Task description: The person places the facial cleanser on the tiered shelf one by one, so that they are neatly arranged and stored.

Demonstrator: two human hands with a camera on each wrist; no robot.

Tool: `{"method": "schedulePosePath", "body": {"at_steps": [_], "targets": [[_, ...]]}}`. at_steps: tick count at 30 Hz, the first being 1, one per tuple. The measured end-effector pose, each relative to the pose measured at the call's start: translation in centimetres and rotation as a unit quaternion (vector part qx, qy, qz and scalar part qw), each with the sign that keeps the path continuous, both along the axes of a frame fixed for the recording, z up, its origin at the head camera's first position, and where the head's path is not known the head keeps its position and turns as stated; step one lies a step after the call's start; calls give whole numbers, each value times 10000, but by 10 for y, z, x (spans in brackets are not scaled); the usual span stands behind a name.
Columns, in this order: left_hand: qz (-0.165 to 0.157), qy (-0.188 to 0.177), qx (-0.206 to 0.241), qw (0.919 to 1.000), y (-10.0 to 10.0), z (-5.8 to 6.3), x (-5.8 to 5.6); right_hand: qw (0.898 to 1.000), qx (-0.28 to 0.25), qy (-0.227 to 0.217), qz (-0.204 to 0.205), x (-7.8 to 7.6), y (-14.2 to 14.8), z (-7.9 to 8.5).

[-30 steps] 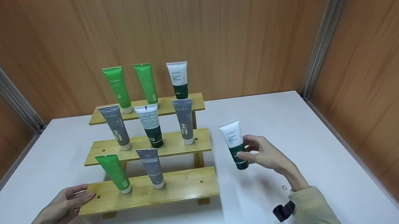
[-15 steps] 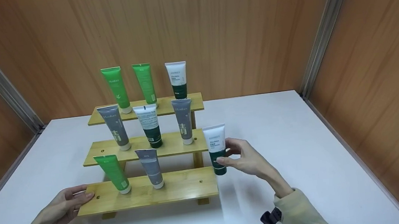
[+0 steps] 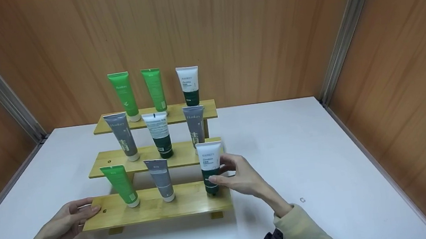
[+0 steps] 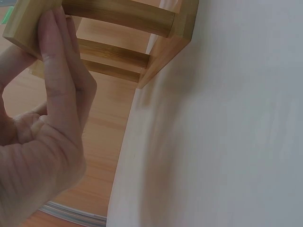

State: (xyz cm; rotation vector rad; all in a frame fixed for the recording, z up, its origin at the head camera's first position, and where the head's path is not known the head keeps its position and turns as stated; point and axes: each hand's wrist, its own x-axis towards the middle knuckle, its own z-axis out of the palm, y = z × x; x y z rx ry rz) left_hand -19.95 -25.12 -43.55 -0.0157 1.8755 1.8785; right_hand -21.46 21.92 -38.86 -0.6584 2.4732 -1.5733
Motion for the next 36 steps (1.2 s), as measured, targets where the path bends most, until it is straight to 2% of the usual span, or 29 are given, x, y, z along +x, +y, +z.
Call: {"method": "schedulePosePath", "body": {"at_steps": [14,36], "targets": [[-39,88,191,9998,0,-1,0,9997,-72,-14,224,-1,-19,-5],[149,-84,69,9998,3,1,0,9989,-140,55,448,-4,-19,-9]]}}
